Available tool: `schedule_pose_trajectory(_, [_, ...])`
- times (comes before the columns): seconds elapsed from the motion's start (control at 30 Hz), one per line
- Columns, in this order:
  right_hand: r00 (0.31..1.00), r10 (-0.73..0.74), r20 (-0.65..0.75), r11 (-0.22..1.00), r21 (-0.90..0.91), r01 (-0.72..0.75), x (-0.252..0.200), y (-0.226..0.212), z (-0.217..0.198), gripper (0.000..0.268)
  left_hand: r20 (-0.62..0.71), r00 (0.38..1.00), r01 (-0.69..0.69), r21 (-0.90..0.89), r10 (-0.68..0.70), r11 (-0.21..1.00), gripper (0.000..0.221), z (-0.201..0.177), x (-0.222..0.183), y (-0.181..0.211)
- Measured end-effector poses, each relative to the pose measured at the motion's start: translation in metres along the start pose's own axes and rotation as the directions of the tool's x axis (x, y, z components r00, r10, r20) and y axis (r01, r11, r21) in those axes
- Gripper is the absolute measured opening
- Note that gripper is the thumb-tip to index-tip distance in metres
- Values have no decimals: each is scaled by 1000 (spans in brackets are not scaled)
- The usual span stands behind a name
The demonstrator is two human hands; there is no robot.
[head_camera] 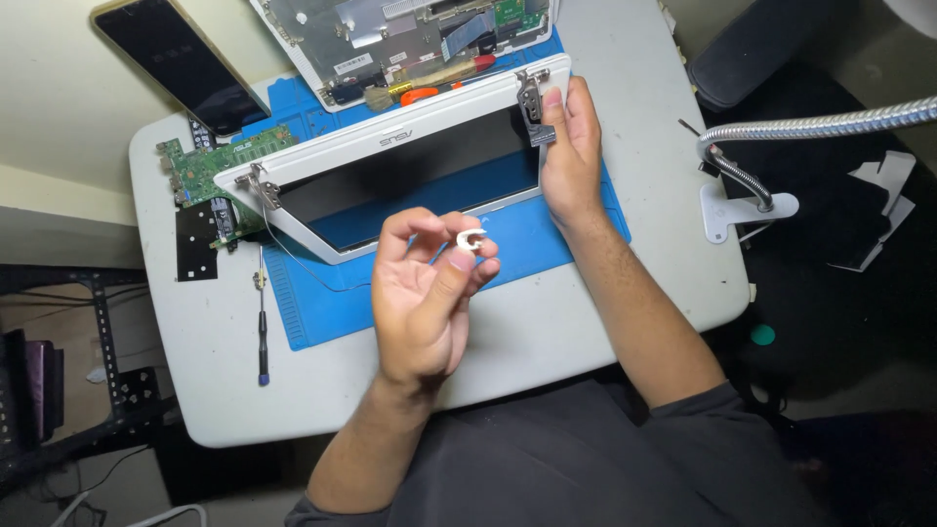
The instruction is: Attaching and aligning a laptop screen to its body, including cleaning the components with a brush.
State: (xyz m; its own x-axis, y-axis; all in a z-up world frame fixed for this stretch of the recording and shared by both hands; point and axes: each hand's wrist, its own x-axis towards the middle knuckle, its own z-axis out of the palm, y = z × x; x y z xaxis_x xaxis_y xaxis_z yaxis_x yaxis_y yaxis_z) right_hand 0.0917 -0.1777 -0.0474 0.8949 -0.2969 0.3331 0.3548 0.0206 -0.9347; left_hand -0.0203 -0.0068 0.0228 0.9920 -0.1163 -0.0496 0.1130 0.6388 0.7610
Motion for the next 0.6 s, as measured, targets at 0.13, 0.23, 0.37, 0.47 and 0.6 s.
schedule_pose_trajectory(0.13, [1000,-3,5,1000,27,2,-1,1,-1,32,138,949,-310,215,285,926,28,9,-11,1])
schedule_pose_trajectory(0.23, [1000,-16,-3,1000,13,16,-2,1,0,32,170,891,-448,177,421,876,35,9,-17,-5])
schedule_pose_trajectory(0.37, [1000,-25,-6,999,-21,25,-4,3,-2,31,277,819,-572,309,503,760,34,6,-17,-7])
schedule_pose_trajectory(0.47, [1000,-25,-7,1000,-16,25,-5,1,-1,30,279,811,-584,325,514,744,34,5,-16,-9])
schedule_pose_trajectory(0.6, [999,-31,-14,1000,0,31,-4,2,-1,31,240,841,-541,356,485,762,32,4,-15,-8])
